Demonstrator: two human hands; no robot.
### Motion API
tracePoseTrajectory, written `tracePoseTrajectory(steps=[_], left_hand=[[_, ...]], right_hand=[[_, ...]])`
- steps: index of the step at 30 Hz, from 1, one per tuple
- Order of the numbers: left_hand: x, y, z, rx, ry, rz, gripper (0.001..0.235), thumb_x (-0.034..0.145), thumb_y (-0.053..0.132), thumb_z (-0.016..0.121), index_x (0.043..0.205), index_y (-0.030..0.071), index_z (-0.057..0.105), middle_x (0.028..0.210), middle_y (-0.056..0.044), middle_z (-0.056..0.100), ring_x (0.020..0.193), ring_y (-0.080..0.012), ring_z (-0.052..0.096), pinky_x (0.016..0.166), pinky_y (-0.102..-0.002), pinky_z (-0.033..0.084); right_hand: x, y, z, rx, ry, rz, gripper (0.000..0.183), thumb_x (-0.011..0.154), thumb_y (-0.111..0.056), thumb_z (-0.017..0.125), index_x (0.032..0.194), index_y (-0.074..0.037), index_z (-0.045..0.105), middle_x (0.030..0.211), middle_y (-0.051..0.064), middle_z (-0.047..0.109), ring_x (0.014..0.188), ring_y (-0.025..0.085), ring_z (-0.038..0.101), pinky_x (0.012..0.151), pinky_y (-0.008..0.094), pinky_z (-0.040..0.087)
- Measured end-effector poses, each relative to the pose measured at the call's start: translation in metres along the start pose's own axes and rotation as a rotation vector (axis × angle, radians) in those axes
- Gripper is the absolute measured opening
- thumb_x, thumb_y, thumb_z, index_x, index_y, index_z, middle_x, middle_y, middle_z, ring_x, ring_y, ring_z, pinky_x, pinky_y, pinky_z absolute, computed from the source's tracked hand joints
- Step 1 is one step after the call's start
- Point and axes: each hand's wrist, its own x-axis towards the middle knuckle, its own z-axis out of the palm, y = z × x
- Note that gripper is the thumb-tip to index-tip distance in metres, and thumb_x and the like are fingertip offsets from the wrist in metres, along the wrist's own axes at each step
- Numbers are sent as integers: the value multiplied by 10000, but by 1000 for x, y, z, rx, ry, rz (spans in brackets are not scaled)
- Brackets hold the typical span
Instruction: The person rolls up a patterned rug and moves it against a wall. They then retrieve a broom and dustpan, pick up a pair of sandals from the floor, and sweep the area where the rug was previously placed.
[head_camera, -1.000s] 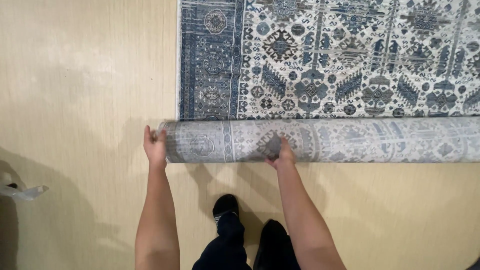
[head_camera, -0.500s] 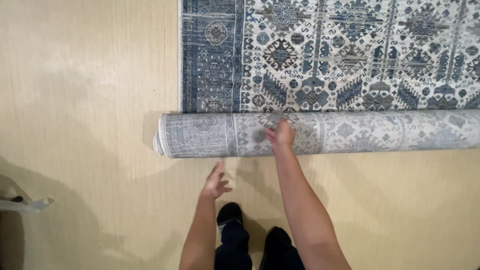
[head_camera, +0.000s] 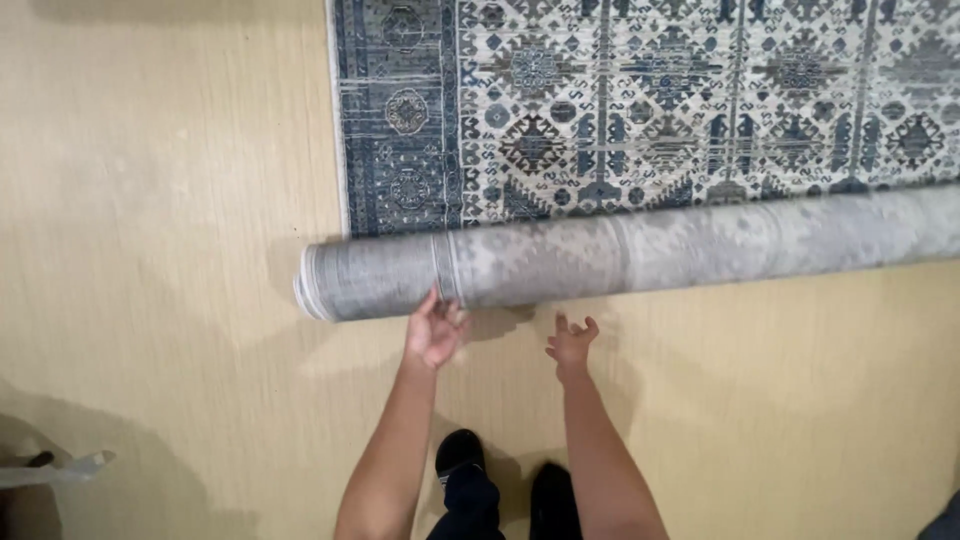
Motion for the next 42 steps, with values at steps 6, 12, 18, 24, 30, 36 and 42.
tracePoseTrajectory(steps=[6, 12, 18, 24, 30, 36, 42], left_hand=[[-25, 83, 216, 527, -146, 264, 817, 944, 486, 544, 1622, 337, 113, 1711, 81, 165, 1529, -194, 221, 1103, -594, 245], [43, -18, 154, 418, -331, -217, 548, 1026, 508, 511, 1299, 54, 651, 1254, -103, 731, 1188, -280, 672, 1037, -474, 518], [50, -121, 51, 590, 277, -544, 876, 828, 739, 714, 1396, 139, 423, 1547, -223, 419, 1377, -503, 452, 1034, -645, 460], [51, -110, 71, 400, 434, -171, 1126, 755, 637, 731, 1607, 276, 89, 1733, -138, 33, 1540, -526, 75, 1134, -823, 139], [58, -92, 101, 202, 316, 25, 1021, 748, 604, 774, 1556, 219, 282, 1704, -129, 165, 1563, -377, 160, 1095, -849, 78], [50, -73, 173, 95, 406, 52, 1058, 696, 652, 721, 1596, 314, 278, 1697, -74, 174, 1564, -314, 137, 1156, -765, 88], [68, -54, 215, -76, 254, 73, 1100, 738, 669, 717, 1628, 256, 219, 1709, -137, 118, 1564, -381, 87, 1180, -697, 73]], right_hand=[[-1, -141, -49, 295, -274, 430, 894, 940, -502, 576, 1635, -249, 75, 1591, 107, 398, 1132, 341, 656, 841, 488, 551], [50, -173, -46, 580, -399, 478, 863, 969, -506, 552, 1618, -262, 38, 1586, 34, 333, 1252, 364, 573, 931, 553, 519], [101, -85, -44, 576, -373, 691, 723, 993, -483, 567, 1568, -123, 320, 1520, 230, 471, 1254, 379, 540, 922, 676, 471], [101, -116, -66, 689, -261, 747, 777, 969, -545, 552, 1598, -290, 173, 1638, -2, 189, 1425, 427, 347, 1134, 690, 324], [119, -146, -64, 829, -277, 784, 742, 871, -552, 609, 1509, -229, 410, 1428, 78, 459, 1424, 346, 397, 1148, 685, 250], [134, -174, -62, 842, -200, 865, 765, 809, -482, 683, 1368, -24, 434, 1208, 70, 483, 1272, 315, 488, 1147, 635, 288], [159, -201, -49, 925, -216, 879, 512, 754, -404, 644, 1105, -93, 441, 1055, 59, 443, 1042, 288, 559, 967, 528, 381]])
